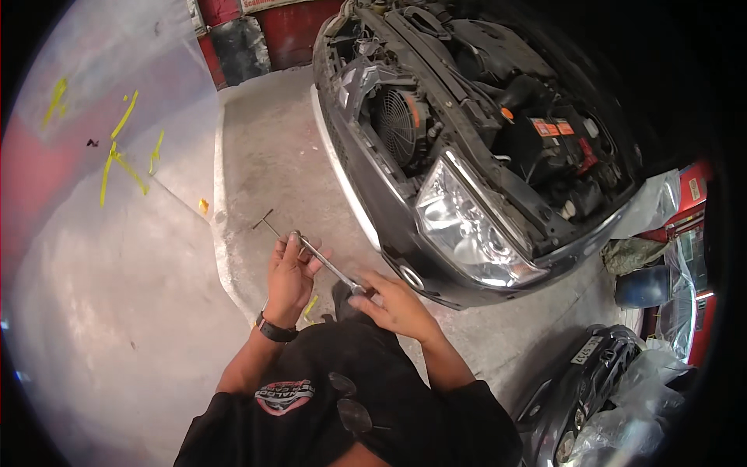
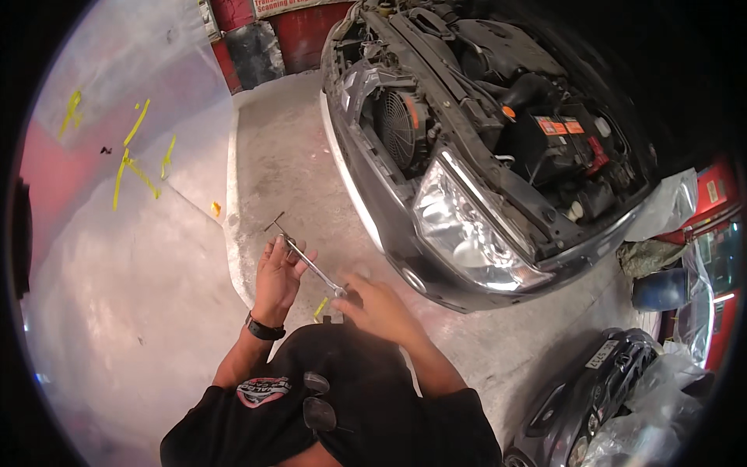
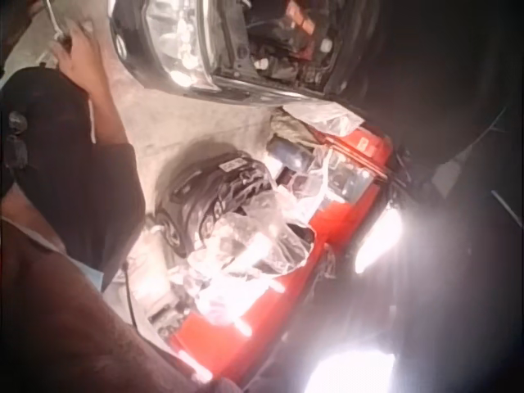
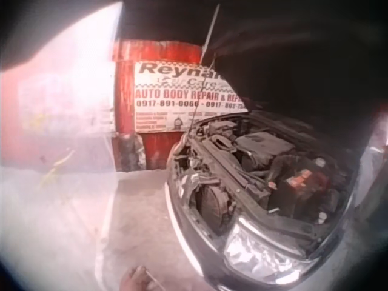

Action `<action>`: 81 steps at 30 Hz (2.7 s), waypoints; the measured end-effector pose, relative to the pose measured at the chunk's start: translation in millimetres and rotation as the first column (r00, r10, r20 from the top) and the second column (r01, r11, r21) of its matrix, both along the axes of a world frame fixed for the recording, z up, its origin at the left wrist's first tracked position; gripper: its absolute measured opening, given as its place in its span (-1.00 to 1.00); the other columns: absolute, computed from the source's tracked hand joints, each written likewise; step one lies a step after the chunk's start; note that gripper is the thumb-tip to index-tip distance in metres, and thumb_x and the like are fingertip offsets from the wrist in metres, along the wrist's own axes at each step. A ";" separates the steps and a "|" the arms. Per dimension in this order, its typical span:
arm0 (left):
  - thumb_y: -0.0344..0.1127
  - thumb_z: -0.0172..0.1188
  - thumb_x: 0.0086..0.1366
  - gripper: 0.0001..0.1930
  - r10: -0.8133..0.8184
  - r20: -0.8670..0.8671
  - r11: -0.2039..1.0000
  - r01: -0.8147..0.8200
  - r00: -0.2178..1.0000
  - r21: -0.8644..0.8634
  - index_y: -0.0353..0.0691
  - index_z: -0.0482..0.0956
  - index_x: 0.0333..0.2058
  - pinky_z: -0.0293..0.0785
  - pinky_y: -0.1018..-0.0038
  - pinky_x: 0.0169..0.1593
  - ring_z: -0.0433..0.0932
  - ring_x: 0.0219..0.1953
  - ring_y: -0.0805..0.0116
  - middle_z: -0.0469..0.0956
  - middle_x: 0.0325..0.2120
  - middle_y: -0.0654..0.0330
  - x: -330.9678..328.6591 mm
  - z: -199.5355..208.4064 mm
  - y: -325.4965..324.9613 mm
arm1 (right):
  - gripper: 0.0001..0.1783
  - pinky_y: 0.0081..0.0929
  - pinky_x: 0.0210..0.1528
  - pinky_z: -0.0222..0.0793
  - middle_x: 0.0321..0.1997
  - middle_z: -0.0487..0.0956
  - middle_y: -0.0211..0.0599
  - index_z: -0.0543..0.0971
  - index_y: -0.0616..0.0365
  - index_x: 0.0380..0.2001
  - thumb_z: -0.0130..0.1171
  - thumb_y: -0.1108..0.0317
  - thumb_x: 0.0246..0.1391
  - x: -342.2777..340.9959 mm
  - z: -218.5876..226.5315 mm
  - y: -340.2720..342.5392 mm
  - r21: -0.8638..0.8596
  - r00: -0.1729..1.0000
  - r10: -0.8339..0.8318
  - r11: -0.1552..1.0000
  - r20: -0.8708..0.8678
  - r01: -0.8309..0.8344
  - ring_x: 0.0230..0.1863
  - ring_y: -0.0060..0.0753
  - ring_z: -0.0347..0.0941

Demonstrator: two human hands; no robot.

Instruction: The person uses a socket wrench and a screwdriver to secure bolts and fasteners on the upper front bumper and headlight assembly of a vehicle. They handle a metal bolt and use a wrench to tighten it onto the frame.

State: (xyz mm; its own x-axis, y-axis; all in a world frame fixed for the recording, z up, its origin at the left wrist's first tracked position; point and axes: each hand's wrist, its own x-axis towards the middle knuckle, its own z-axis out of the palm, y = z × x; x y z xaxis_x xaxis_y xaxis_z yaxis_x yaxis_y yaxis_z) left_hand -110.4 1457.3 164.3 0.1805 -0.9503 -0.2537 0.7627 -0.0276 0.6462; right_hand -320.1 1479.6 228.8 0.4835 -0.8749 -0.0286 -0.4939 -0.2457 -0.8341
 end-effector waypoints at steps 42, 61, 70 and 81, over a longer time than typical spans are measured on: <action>-0.38 0.26 0.23 -0.84 -0.038 0.878 0.578 0.727 0.478 -0.371 -0.32 0.63 -0.26 0.38 0.50 -0.33 0.46 -0.44 0.38 0.55 -0.44 0.16 0.9 -2.0 -730.5 | -0.77 -0.58 -0.16 0.48 -0.30 0.64 -0.15 0.52 0.41 -0.12 0.03 0.44 0.27 89.1 9.8 -595.3 -0.110 0.425 -0.816 0.417 0.392 0.902 -0.26 -0.48 0.59; -0.34 0.40 0.07 -0.78 0.045 0.890 0.504 0.759 0.454 -0.412 -0.33 0.54 -0.48 0.36 0.33 -0.42 0.39 -0.54 0.19 0.34 -0.60 0.14 -32.9 -31.4 -763.1 | -0.85 -0.54 -0.25 0.49 -0.35 0.65 -0.17 0.57 0.32 -0.20 0.09 0.49 0.21 63.1 -7.0 -610.3 -0.181 0.327 -0.920 0.291 0.217 0.939 -0.30 -0.42 0.63; -0.54 0.29 0.06 -0.80 -0.050 0.873 0.553 0.742 0.485 -0.380 -0.34 0.57 -0.28 0.41 0.41 -0.36 0.42 -0.50 0.25 0.44 -0.46 0.12 -28.6 -41.8 -759.4 | -0.84 -0.28 -0.46 0.35 -0.57 0.47 -0.06 0.47 0.27 -0.38 0.17 0.38 0.15 83.9 25.6 -761.1 -0.522 0.747 -0.639 0.708 -0.185 0.476 -0.51 0.06 0.42; -0.45 0.33 0.14 -0.87 -0.055 0.856 0.519 0.747 0.514 -0.415 -0.30 0.63 -0.31 0.32 0.48 -0.46 0.33 -0.55 0.42 0.38 -0.54 0.22 -26.2 -30.2 -752.3 | -0.83 -0.47 -0.31 0.47 -0.45 0.61 -0.19 0.53 0.30 -0.19 0.02 0.44 0.25 78.6 25.2 -647.5 -0.267 0.539 -0.831 0.493 0.138 0.828 -0.40 -0.37 0.58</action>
State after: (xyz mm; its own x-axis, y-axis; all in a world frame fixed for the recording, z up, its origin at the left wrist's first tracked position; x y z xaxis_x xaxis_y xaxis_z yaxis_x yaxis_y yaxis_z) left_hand -136.6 705.0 134.1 -0.5102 -0.7194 0.4713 0.0989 0.4953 0.8631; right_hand -241.5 832.1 254.0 -0.4686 -0.8401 0.2732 -0.5981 0.0740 -0.7980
